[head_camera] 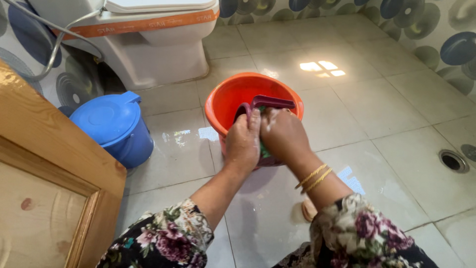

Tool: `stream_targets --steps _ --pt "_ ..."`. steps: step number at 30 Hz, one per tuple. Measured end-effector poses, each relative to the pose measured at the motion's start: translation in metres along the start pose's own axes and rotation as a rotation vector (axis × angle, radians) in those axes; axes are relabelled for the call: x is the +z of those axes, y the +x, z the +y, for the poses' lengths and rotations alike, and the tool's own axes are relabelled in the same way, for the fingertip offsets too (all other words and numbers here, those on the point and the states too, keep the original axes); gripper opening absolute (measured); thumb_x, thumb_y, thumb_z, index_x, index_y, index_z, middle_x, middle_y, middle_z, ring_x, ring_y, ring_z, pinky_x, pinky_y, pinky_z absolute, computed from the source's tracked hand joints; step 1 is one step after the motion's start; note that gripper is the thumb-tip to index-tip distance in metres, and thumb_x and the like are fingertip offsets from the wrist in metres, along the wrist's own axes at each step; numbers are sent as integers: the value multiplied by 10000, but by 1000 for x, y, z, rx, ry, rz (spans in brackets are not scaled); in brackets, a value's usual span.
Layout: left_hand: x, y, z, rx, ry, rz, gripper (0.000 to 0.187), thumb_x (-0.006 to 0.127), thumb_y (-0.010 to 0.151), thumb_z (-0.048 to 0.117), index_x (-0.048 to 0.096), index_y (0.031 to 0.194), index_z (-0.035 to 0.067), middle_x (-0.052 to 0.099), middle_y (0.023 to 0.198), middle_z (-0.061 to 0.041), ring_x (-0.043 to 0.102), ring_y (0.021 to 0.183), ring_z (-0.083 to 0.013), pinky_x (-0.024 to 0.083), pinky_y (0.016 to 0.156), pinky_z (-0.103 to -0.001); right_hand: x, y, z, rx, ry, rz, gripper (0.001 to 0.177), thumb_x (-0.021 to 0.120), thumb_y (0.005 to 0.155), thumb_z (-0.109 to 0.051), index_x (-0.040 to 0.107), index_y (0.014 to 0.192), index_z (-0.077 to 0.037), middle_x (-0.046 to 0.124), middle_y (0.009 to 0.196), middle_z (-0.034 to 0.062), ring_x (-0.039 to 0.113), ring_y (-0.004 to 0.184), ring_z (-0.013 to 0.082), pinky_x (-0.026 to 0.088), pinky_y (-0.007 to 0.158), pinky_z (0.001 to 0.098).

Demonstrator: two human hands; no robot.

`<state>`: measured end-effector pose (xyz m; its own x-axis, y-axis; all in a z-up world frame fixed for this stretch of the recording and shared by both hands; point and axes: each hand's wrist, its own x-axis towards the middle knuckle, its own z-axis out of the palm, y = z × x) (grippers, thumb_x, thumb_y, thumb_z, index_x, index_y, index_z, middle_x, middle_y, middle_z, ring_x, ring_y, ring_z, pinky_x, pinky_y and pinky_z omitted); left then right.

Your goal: The person lathers a cloth in a bucket and scrubs a plastic mug inside and out with the cloth.

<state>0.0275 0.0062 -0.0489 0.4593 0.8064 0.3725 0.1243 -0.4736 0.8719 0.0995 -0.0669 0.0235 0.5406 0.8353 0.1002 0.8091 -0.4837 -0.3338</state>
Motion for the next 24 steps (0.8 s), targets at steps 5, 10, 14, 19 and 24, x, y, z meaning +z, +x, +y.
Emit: stream_targets --steps 5,10,14,19,24 --pt "-23 18 -6 -426 -755 -56 499 445 1074 443 631 874 26 680 780 -31 624 712 -144 542 690 -333 10 -40 -26 -790 -58 874 281 563 849 -64 624 1077 89 688 1028 251 657 966 391 516 840 492" --pt "-36 2 27 -221 -393 -25 420 497 1058 412 641 888 55 589 720 -22 504 646 -126 460 584 -321 22 -8 35 -358 191 499 118 609 963 -88 695 956 -7 701 940 195 689 888 370 576 806 466" --pt "-61 5 47 107 -221 -281 368 600 1049 352 627 899 18 600 717 -111 527 647 -175 461 609 -327 10 11 120 161 1172 -137 249 576 1047 -180 718 1053 24 728 889 170 705 777 264 584 755 405" --pt "-79 19 46 176 64 -268 312 685 954 342 607 862 55 624 695 -140 583 613 -218 482 616 -353 40 11 130 84 1967 -493 312 552 1045 -277 705 1055 -6 728 986 128 731 849 212 618 794 368" --pt "-53 24 33 354 28 230 416 706 983 327 540 732 40 577 725 -116 551 673 -268 453 642 -405 47 9 88 -172 688 239 321 464 1123 -173 649 1240 61 698 1196 183 683 1065 236 500 988 390"
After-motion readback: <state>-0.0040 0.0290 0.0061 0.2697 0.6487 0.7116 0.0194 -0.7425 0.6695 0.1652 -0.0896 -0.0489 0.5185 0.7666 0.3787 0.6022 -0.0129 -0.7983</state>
